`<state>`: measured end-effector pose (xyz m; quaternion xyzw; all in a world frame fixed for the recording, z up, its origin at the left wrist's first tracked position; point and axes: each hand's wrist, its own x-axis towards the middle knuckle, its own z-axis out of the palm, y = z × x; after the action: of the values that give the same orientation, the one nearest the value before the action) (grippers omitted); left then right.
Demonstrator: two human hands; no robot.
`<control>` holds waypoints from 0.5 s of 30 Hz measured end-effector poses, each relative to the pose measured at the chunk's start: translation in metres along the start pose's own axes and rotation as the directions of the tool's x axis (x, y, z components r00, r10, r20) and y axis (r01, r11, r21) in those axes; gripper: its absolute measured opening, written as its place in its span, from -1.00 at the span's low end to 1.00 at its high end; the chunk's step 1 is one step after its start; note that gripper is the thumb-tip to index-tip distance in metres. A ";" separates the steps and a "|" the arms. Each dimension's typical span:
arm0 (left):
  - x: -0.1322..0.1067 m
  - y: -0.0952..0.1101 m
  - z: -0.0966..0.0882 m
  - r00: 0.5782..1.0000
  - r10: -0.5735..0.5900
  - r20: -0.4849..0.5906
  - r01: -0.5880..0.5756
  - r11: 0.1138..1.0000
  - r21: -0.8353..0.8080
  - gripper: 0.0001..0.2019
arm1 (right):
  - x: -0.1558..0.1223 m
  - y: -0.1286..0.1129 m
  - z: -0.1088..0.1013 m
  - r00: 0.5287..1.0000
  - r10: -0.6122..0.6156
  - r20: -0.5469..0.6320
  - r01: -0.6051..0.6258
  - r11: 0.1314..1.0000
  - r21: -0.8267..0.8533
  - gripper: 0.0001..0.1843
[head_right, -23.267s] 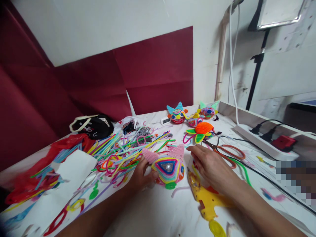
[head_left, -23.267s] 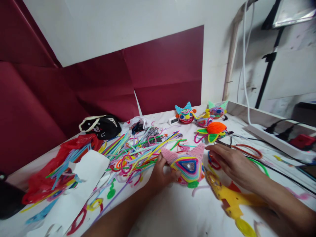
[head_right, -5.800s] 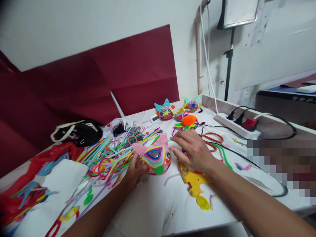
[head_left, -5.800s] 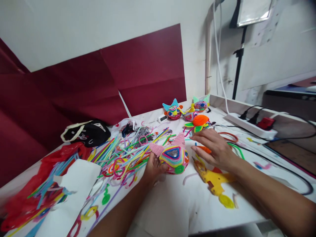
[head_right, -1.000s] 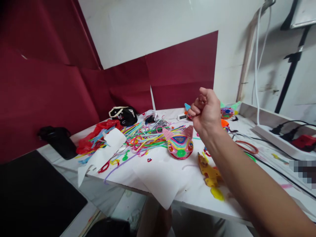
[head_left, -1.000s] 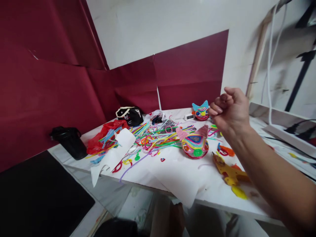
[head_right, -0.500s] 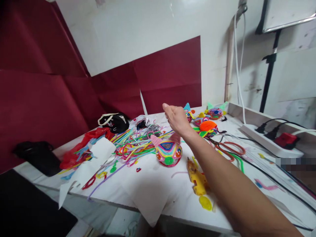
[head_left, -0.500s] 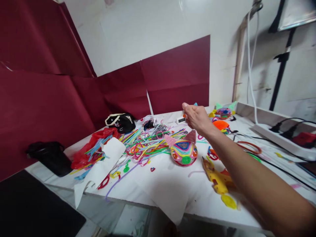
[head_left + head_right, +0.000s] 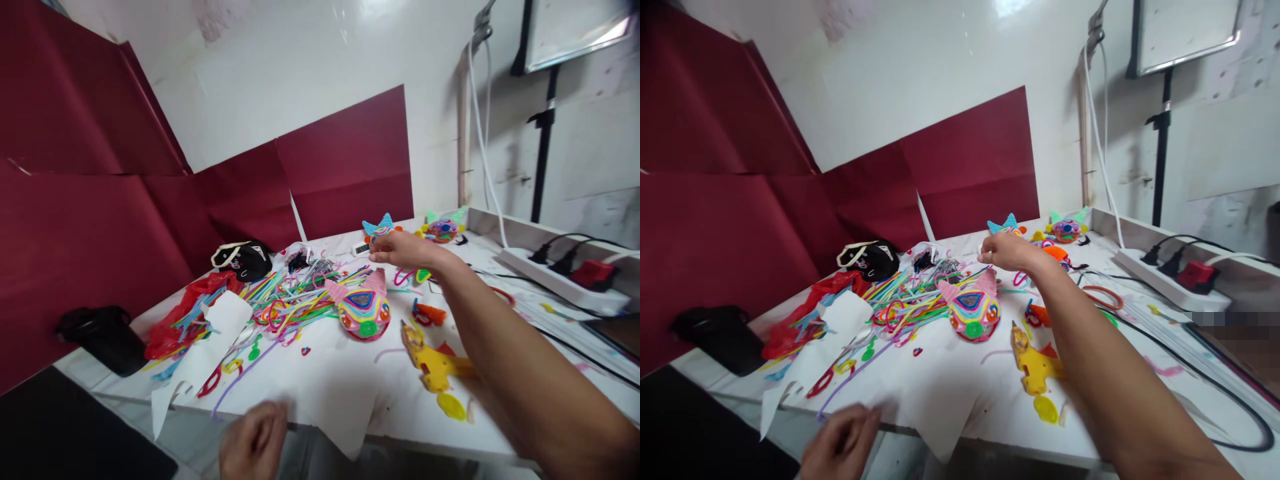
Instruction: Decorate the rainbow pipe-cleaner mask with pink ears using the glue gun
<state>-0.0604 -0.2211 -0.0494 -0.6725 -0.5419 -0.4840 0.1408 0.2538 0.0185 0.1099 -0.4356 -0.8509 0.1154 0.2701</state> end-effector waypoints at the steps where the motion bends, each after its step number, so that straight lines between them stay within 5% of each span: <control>1: 0.023 -0.002 0.002 0.995 0.082 -0.058 -0.083 0.996 -0.017 -0.88 | -0.001 0.000 -0.001 1.000 0.003 0.015 -0.002 1.000 -0.016 -0.86; 5: 0.110 -0.002 0.028 0.999 0.029 -0.040 -0.039 0.965 -0.258 -0.80 | -0.002 0.000 0.000 0.999 0.013 0.035 -0.011 0.998 -0.063 -0.83; 8: 0.156 -0.006 0.059 0.973 -0.198 0.115 0.229 0.812 -0.537 -0.74 | -0.003 0.000 0.000 0.999 0.019 0.032 -0.016 0.996 -0.088 -0.82; 15: 0.204 -0.037 0.138 0.915 -0.331 0.232 0.398 0.638 -0.659 -0.72 | -0.017 -0.012 -0.019 0.998 -0.039 -0.058 0.032 0.994 -0.109 -0.78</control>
<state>-0.0353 0.0119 0.0339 -0.5729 -0.4507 -0.6388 -0.2462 0.2640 -0.0030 0.1251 -0.4377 -0.8549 0.0514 0.2737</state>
